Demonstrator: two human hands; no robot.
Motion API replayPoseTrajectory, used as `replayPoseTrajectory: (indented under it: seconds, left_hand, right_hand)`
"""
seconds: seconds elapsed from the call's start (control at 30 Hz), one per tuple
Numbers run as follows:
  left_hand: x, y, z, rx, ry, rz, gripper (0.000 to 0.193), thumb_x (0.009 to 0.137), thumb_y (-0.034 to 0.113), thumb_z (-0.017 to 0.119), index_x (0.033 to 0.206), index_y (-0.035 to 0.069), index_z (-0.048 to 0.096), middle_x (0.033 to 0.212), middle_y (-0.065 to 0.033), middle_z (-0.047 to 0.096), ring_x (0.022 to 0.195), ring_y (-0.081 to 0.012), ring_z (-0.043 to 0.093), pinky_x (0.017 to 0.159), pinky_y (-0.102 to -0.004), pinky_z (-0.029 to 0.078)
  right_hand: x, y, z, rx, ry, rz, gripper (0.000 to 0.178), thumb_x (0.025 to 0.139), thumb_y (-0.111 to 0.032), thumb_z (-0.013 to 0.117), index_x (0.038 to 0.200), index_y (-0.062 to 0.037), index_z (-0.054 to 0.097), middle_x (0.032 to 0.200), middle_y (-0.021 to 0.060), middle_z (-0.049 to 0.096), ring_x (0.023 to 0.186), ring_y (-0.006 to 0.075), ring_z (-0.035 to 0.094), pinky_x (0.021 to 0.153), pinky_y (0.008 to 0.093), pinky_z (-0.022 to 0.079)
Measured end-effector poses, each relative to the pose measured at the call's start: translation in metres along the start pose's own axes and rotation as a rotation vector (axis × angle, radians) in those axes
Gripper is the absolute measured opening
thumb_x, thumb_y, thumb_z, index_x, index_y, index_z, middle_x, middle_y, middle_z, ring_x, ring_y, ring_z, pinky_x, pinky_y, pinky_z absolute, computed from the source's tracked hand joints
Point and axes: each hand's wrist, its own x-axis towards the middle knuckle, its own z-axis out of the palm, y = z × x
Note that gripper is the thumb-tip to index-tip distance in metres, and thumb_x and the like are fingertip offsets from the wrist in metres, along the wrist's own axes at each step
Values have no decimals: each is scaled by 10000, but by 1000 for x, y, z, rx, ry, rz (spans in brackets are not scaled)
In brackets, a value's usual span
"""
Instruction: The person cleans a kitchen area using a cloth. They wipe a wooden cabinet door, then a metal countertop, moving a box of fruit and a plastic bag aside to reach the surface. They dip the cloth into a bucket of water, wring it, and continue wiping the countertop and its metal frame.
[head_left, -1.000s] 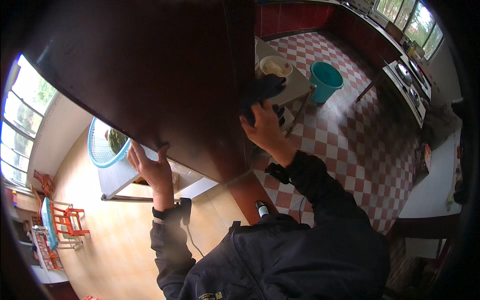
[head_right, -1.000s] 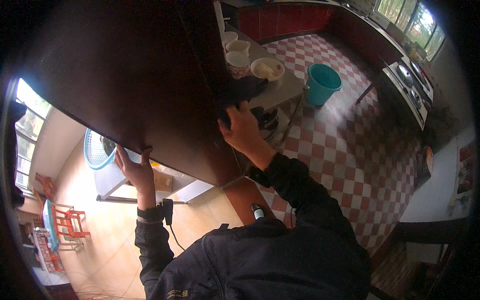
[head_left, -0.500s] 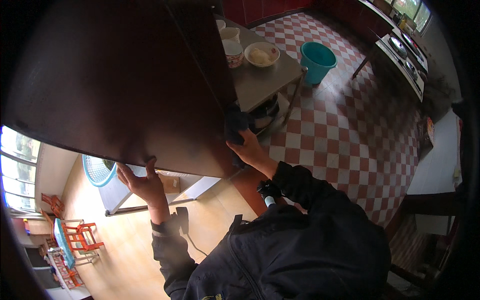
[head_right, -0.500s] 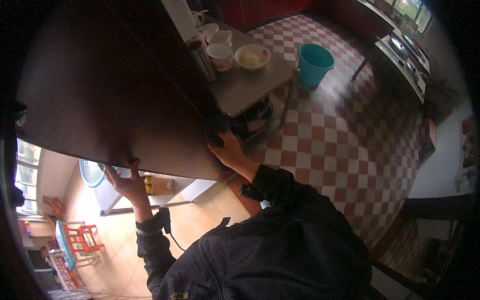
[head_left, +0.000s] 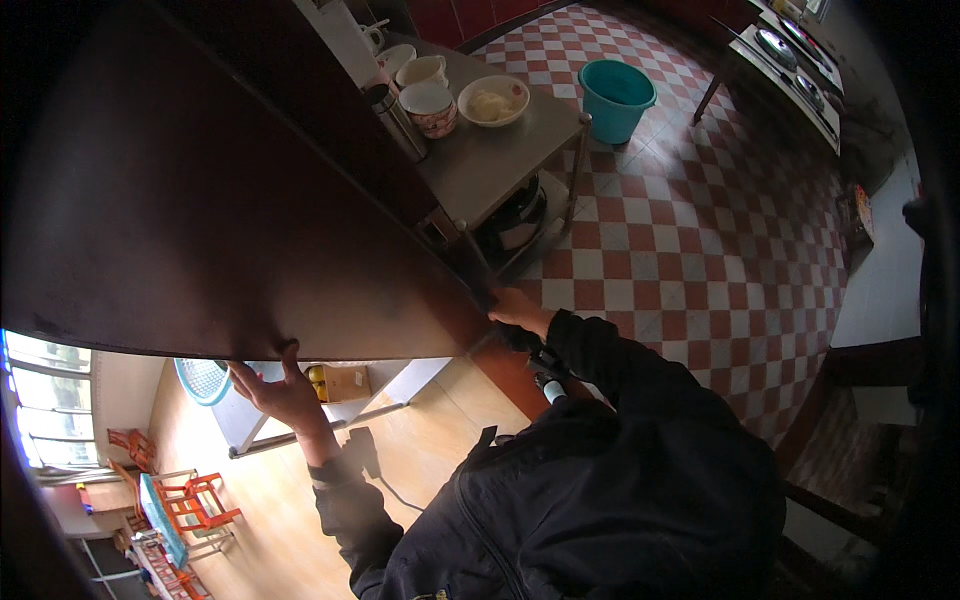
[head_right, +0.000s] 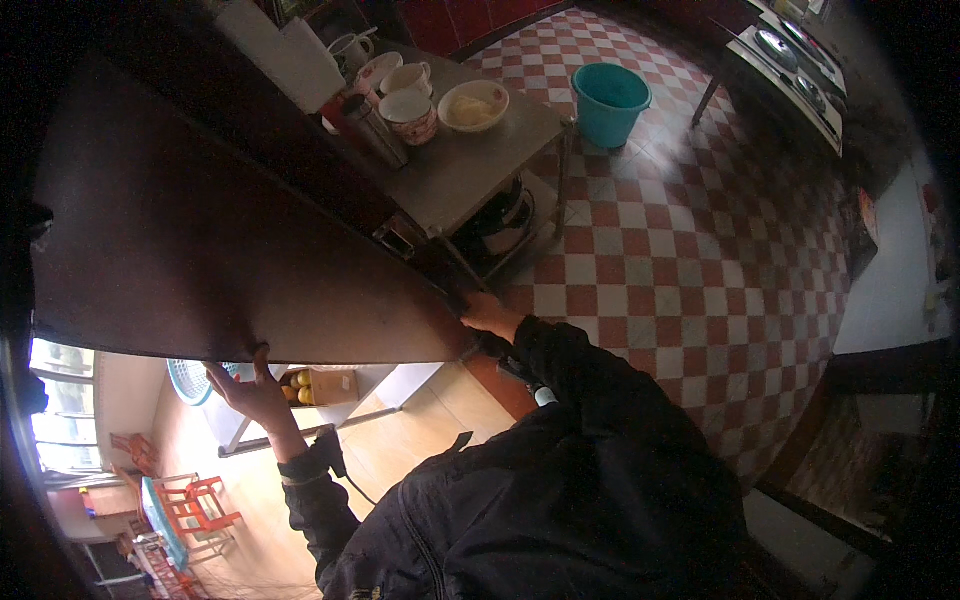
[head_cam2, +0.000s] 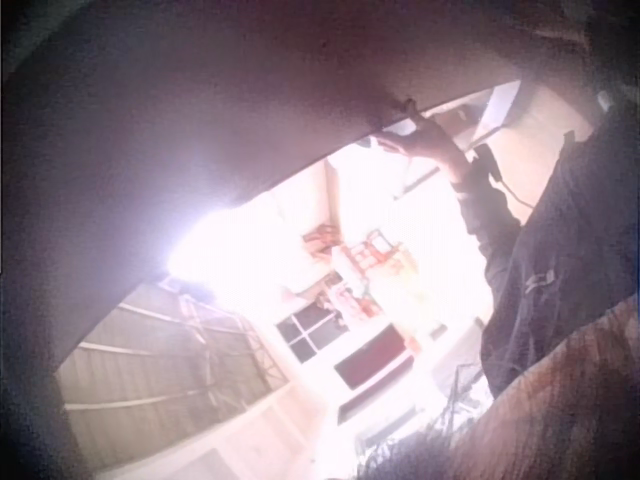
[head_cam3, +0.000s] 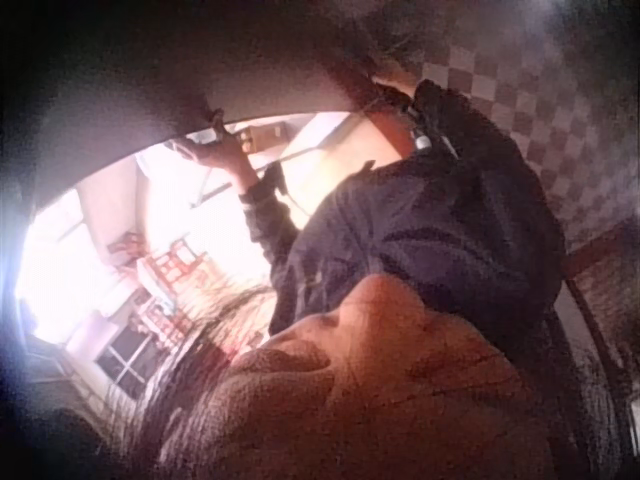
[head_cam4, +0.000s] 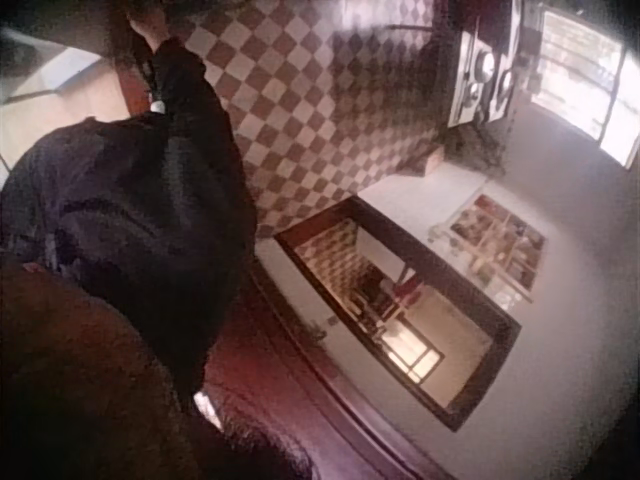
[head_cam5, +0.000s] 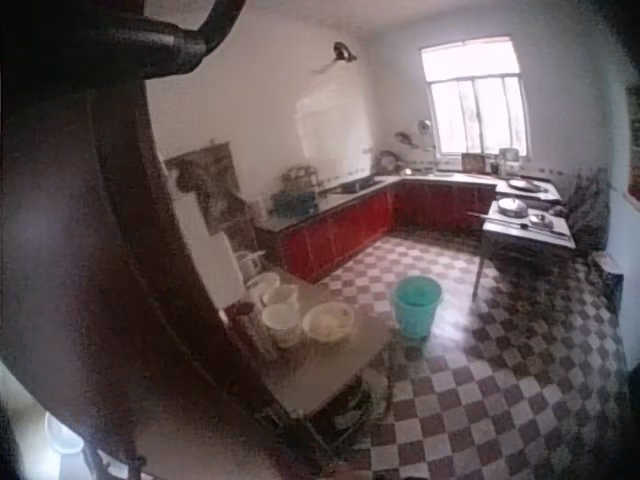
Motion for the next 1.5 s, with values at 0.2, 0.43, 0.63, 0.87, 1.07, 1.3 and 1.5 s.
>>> replayPoseTrajectory:
  seconds: [0.2, 0.43, 0.63, 0.87, 1.07, 1.3, 1.5]
  left_hand:
    - [-1, 0, 1, 18, -7, -46, 914, 664, 160, 884, 1424, -33, 414, 1343, -238, 537, 1241, -404, 501, 878, -469, 486]
    - [-1, -2, 2, -40, 7, -64, 891, 679, 176, 882, 1413, -42, 426, 1352, -244, 535, 1192, -386, 556, 757, -403, 515]
    - [-2, -1, 3, -12, 21, -58, 863, 676, 138, 876, 1398, -47, 441, 1339, -242, 544, 1161, -364, 577, 725, -385, 513]
    - [-3, -4, 1, -43, 0, -64, 842, 680, 109, 864, 1399, -29, 447, 1358, -225, 537, 1188, -359, 564, 740, -384, 512]
    - [-3, -7, 1, -34, -11, -149, 846, 686, 89, 853, 1414, -11, 433, 1396, -208, 514, 1253, -344, 525, 773, -381, 493]
    - [-10, -8, 2, -62, -4, -143, 873, 669, 76, 860, 1420, -12, 422, 1374, -201, 524, 1221, -331, 528, 787, -373, 468]
    - [-9, -10, 5, -189, -15, -155, 899, 667, 168, 884, 1424, -1, 430, 1343, -212, 537, 1206, -347, 520, 782, -378, 467]
  right_hand:
    - [-33, -8, -38, 400, -45, -15, 560, 731, -161, 716, 1249, -23, 553, 1000, 183, 649, 938, 369, 621, 843, 400, 491]
    - [-36, -119, -64, -41, 532, -598, 561, 785, -74, 700, 1312, -75, 507, 1405, 239, 391, 1261, 409, 443, 974, 456, 455]
    - [-11, -106, -42, -218, 606, -616, 496, 771, -92, 701, 1247, -68, 562, 1301, 219, 492, 1153, 434, 494, 963, 498, 441]
    - [-3, -30, -24, -385, 381, -486, 411, 794, -87, 649, 1203, -90, 614, 1153, 200, 552, 1091, 405, 522, 883, 518, 468]
    - [-7, 36, -34, -64, -71, -149, 476, 747, -82, 630, 1221, -67, 609, 1208, 210, 568, 1060, 355, 575, 843, 459, 496]
    - [-55, 57, -83, 782, -371, 147, 537, 814, -159, 668, 1323, -47, 538, 1163, 77, 624, 917, 189, 635, 788, 324, 523]
    - [-81, 18, -106, 664, -219, 364, 514, 860, -206, 692, 1325, -72, 519, 1190, 68, 600, 1010, 175, 607, 834, 311, 527]
